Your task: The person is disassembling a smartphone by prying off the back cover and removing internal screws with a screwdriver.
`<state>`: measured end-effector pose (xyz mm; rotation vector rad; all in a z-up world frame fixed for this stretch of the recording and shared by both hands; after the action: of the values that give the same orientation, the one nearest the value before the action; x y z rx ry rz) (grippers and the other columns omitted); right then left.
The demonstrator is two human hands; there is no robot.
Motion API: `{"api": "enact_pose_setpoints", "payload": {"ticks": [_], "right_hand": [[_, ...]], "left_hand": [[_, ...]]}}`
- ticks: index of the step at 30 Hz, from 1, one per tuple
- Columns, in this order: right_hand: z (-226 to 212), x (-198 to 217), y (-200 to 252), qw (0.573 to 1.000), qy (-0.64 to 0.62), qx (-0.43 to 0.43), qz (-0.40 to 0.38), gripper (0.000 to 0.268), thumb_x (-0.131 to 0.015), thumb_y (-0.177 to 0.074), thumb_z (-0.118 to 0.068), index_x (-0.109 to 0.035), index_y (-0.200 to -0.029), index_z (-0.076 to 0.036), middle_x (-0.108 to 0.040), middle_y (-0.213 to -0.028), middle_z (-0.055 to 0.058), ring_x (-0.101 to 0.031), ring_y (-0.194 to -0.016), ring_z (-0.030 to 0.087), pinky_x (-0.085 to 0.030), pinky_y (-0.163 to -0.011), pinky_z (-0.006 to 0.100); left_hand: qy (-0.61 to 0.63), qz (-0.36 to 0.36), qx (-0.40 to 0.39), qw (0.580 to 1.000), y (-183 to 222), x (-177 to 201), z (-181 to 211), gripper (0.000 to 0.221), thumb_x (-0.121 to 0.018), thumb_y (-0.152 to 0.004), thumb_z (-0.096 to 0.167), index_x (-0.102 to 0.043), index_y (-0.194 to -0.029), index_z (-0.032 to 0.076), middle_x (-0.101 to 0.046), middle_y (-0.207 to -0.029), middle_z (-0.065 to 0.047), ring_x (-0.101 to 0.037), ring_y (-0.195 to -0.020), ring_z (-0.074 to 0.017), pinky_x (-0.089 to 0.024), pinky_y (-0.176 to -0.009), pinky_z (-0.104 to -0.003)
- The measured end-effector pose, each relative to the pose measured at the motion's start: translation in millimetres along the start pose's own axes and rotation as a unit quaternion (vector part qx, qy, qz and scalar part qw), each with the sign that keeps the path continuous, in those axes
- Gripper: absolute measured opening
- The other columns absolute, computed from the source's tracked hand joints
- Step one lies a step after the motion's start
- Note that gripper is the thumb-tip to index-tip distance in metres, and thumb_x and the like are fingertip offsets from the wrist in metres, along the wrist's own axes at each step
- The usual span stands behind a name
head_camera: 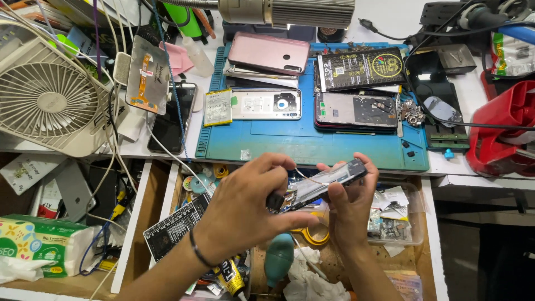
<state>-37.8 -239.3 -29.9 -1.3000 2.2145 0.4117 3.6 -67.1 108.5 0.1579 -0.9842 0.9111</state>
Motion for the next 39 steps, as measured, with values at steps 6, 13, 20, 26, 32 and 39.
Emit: {"api": "enact_pose_setpoints", "payload": {"ticks": [6,13,20,26,32,39], "right_hand": [[4,-2,0,0.996,0.071,-0.048,0.002,0.092,-0.084,-0.069,-0.037,-0.036,-0.143,-0.012,-0.056,-0.110,0.010,-0.073,-0.110,0.036,-0.060,-0.077,0.039],[6,-1,1,0.996,0.082,-0.031,-0.011,0.093,-0.085,-0.071,-0.043,-0.037,-0.144,-0.010,-0.058,-0.103,0.007,-0.055,-0.083,0.013,-0.050,-0.069,0.026],[10,3,-3,0.993,0.105,-0.050,-0.003,0.097,-0.076,-0.070,-0.061,-0.041,-0.146,-0.012,-0.061,-0.109,0.006,-0.061,-0.088,0.014,-0.055,-0.069,0.031],[4,4,-14,0.991,0.006,-0.028,-0.130,0.103,-0.082,-0.074,-0.065,-0.046,-0.145,0.000,-0.060,-0.134,0.018,-0.059,-0.127,0.030,-0.046,-0.112,0.045],[20,-15,0,0.958,-0.055,-0.042,-0.280,0.097,-0.063,-0.092,-0.051,-0.022,-0.160,0.006,-0.050,-0.148,0.033,-0.051,-0.138,0.037,-0.043,-0.111,0.053],[29,-9,1,0.958,-0.162,-0.101,-0.214,0.067,-0.043,-0.103,-0.032,-0.033,-0.156,0.009,-0.054,-0.147,0.029,-0.057,-0.132,0.034,-0.045,-0.113,0.047]], "left_hand": [[-0.131,-0.052,-0.075,0.987,-20,-28,5,0.036,-0.086,-0.077,0.040,-0.058,-0.084,0.018,-0.060,-0.076,0.001,-0.058,-0.069,-0.0294,-0.045,-0.053,-0.048],[-0.179,-0.093,-0.012,0.979,-25,-46,-1,0.023,-0.075,-0.076,0.030,-0.054,-0.075,0.021,-0.064,-0.064,0.003,-0.061,-0.062,-0.0340,-0.045,-0.054,-0.047],[-0.091,-0.117,0.127,0.981,-30,-27,-9,0.035,-0.081,-0.082,0.043,-0.053,-0.082,0.021,-0.067,-0.066,-0.002,-0.064,-0.067,-0.0364,-0.045,-0.057,-0.050],[0.298,-0.064,0.154,0.940,-31,-14,-34,0.054,-0.087,-0.082,0.010,-0.035,-0.067,0.016,-0.055,-0.061,0.002,-0.071,-0.071,-0.0066,-0.047,-0.058,-0.024],[0.414,-0.055,0.102,0.903,-28,-30,-38,0.050,-0.082,-0.078,0.008,-0.034,-0.067,0.017,-0.072,-0.065,-0.009,-0.063,-0.077,-0.0140,-0.050,-0.067,-0.024],[0.371,-0.001,0.104,0.923,-23,-48,-68,0.051,-0.077,-0.091,0.020,-0.036,-0.062,0.014,-0.063,-0.057,-0.005,-0.077,-0.094,-0.0167,-0.053,-0.072,-0.024]]}}
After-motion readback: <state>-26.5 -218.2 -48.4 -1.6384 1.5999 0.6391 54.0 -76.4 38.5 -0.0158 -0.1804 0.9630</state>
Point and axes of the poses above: each hand's wrist, its own y-axis away from the middle knuckle, its own x-axis out of the back of the hand, z = x × y, the point moved 5 cm from there along -y, towards the middle knuckle
